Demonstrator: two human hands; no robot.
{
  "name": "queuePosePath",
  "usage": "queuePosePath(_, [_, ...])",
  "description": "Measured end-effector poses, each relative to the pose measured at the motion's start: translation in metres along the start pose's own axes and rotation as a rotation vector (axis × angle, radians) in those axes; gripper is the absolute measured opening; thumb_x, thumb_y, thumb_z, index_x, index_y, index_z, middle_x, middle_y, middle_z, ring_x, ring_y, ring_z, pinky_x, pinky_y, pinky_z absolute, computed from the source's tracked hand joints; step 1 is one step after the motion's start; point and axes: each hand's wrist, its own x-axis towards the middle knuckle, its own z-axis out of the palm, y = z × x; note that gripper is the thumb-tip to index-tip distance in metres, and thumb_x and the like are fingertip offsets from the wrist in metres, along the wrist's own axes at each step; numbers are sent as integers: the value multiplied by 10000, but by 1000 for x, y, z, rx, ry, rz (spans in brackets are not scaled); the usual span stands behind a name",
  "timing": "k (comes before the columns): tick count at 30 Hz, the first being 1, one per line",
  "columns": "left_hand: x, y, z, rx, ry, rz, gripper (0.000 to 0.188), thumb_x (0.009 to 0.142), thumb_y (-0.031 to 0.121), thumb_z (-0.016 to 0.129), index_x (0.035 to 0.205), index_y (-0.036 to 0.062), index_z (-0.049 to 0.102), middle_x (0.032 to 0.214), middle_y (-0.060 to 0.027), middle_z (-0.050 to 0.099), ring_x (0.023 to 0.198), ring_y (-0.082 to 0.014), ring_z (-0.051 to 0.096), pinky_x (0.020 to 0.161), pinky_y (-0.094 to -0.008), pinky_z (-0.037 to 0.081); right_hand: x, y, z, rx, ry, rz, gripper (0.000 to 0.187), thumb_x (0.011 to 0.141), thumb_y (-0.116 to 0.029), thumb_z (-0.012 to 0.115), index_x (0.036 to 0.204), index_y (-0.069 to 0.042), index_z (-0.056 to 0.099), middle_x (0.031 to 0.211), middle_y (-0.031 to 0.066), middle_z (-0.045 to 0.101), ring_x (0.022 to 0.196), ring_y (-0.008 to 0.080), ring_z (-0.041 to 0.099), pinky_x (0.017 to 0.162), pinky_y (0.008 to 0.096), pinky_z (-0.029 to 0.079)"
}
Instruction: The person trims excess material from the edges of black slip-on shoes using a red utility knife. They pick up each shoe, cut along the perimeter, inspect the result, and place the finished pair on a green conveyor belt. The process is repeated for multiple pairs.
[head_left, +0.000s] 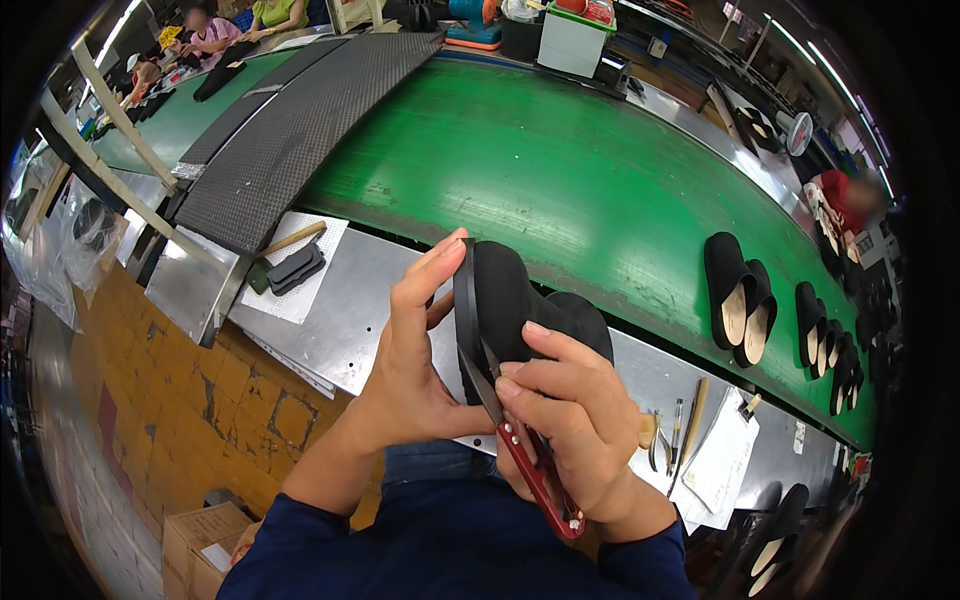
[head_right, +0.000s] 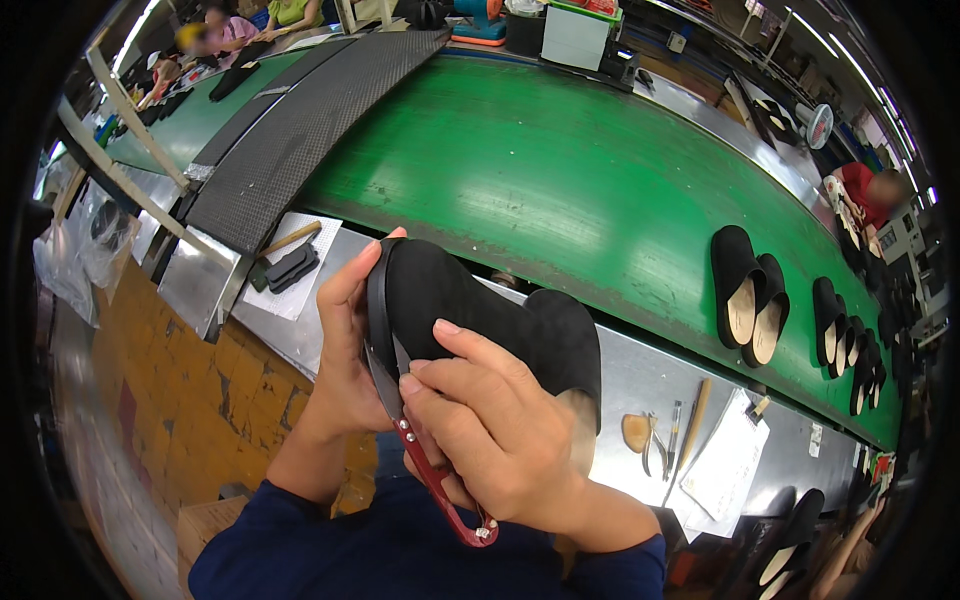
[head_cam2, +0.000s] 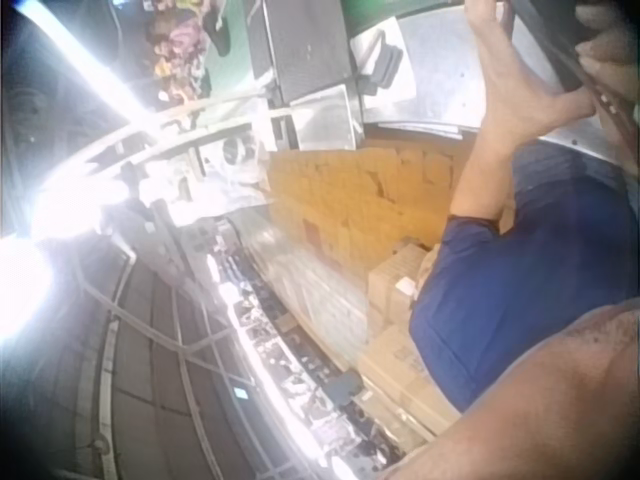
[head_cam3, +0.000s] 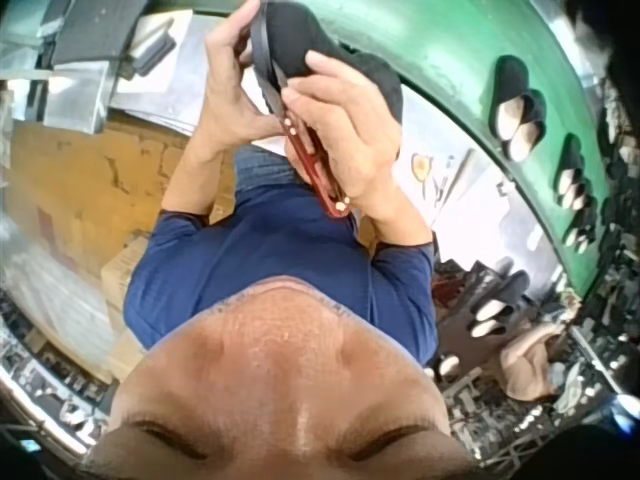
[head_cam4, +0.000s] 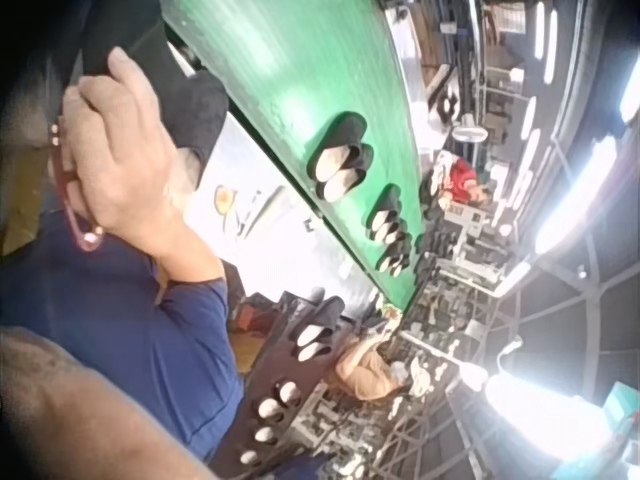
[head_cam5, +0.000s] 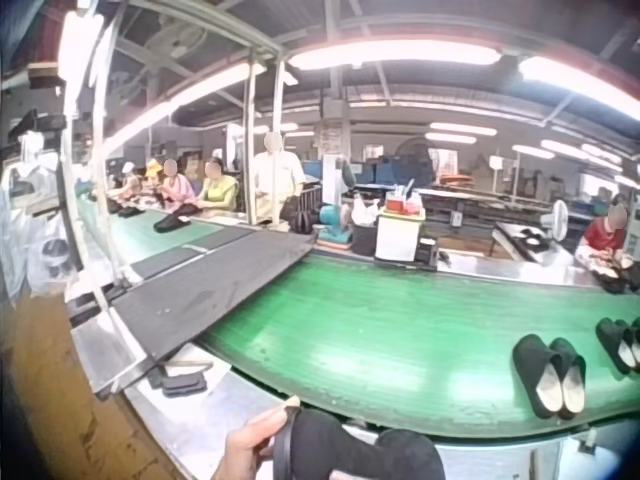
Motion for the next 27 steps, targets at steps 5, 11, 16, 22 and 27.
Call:
queuePosePath(5, [-2, -2, 2, -62, 21, 9, 1248, 493, 226, 982, 1493, 74, 251, 1540, -247, 274, 1427, -378, 345, 1075, -510, 440, -3, -10, -3, 73, -59, 76, 163, 754, 15, 698, 909, -3, 650, 937, 139, 678, 1051, 419, 671, 781, 391, 616])
queuePosePath(11, [0, 1, -1, -26, -25, 17, 1226, 517, 213, 976, 1493, 70, 248, 1540, -249, 269, 1423, -378, 351, 1070, -505, 445, -14, 1, -6, 173, -53, 47, 255, 746, 20, 690, 989, -18, 627, 964, 134, 663, 1072, 423, 658, 782, 399, 610])
queuePosePath(16, [1, 1, 3, -4, -31, 52, 1214, 537, 212, 969, 1499, 72, 242, 1545, -242, 268, 1416, -378, 361, 1071, -500, 442, -7, -4, -5, -18, -23, -6, 272, 699, -89, 742, 947, 9, 687, 970, 115, 671, 1021, 357, 673, 753, 346, 591])
queuePosePath(22, [0, 1, -1, -72, -42, 3, 1232, 540, 234, 973, 1507, 73, 225, 1550, -233, 261, 1410, -357, 375, 1073, -483, 440, -21, -4, 0, 79, -52, -5, 272, 713, -114, 744, 939, 27, 684, 951, 132, 661, 1122, 433, 634, 808, 407, 626])
queuePosePath(27, [0, -1, -5, -74, -82, 7, 1246, 540, 235, 973, 1513, 76, 212, 1554, -219, 259, 1406, -342, 381, 1084, -472, 430, -32, -1, -2, 240, 14, 48, 288, 708, -103, 774, 949, 21, 677, 963, 133, 660, 1086, 425, 656, 775, 386, 626])
